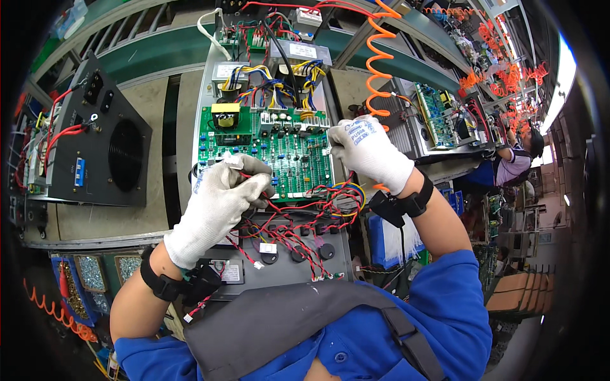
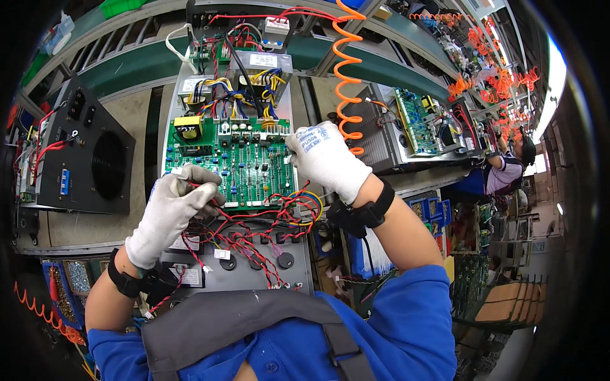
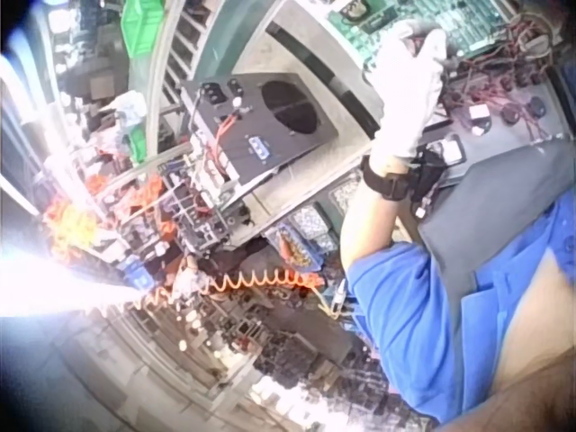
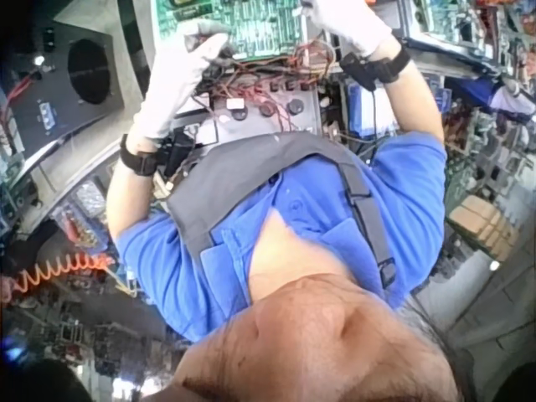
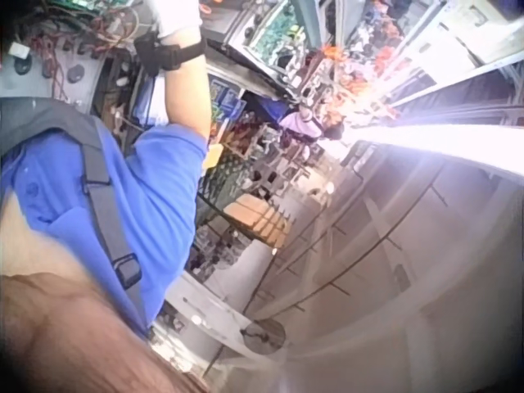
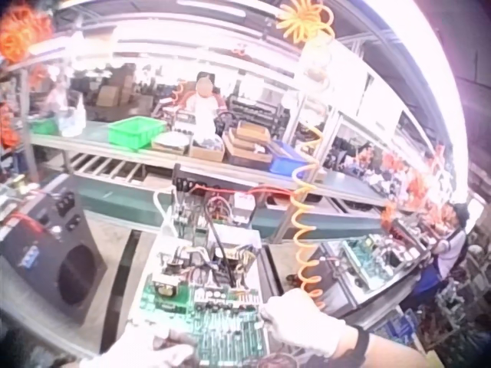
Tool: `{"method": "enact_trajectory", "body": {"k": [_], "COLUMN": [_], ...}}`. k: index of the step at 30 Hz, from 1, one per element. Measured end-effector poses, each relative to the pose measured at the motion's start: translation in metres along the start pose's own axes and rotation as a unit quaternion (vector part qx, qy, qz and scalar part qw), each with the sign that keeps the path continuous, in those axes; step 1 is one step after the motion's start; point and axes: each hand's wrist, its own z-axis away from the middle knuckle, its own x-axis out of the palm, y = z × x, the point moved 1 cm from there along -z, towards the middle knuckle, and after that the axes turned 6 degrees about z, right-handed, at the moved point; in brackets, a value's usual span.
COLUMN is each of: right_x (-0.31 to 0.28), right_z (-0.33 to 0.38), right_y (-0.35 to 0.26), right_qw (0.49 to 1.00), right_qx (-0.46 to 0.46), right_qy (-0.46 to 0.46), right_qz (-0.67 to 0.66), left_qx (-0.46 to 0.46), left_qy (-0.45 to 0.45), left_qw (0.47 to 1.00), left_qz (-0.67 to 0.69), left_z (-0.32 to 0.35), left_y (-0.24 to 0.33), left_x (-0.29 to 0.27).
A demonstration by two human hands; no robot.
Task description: Assembling the internal components, wiring, and circuit boards of a solar inverter system on a factory production line.
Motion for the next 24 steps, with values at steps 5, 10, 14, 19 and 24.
{"method": "enact_trajectory", "body": {"k": [5, 10, 14, 19, 24], "right_x": [-0.008, 0.002, 0.000, 0.006, 0.001], "right_z": [-0.009, -0.018, -0.022, -0.017, -0.008], "right_y": [-0.006, -0.006, -0.003, -0.004, -0.005], "right_qw": [0.998, 0.994, 0.997, 0.999, 0.996], "right_qx": [-0.001, -0.074, -0.063, -0.019, 0.048], "right_qy": [-0.058, 0.017, 0.020, 0.013, -0.028], "right_qz": [0.032, 0.074, 0.029, -0.026, -0.072], "left_qx": [-0.008, -0.044, -0.055, -0.014, -0.037], "left_qy": [-0.005, -0.001, 0.014, -0.015, -0.028], "left_qw": [1.000, 0.999, 0.998, 1.000, 0.999], "left_qz": [-0.008, 0.002, 0.010, 0.021, 0.010], "left_z": [0.001, -0.001, -0.004, -0.006, 0.000], "left_y": [0.004, 0.007, 0.005, 0.007, 0.010], "left_x": [0.000, 0.000, -0.002, -0.007, -0.005]}}
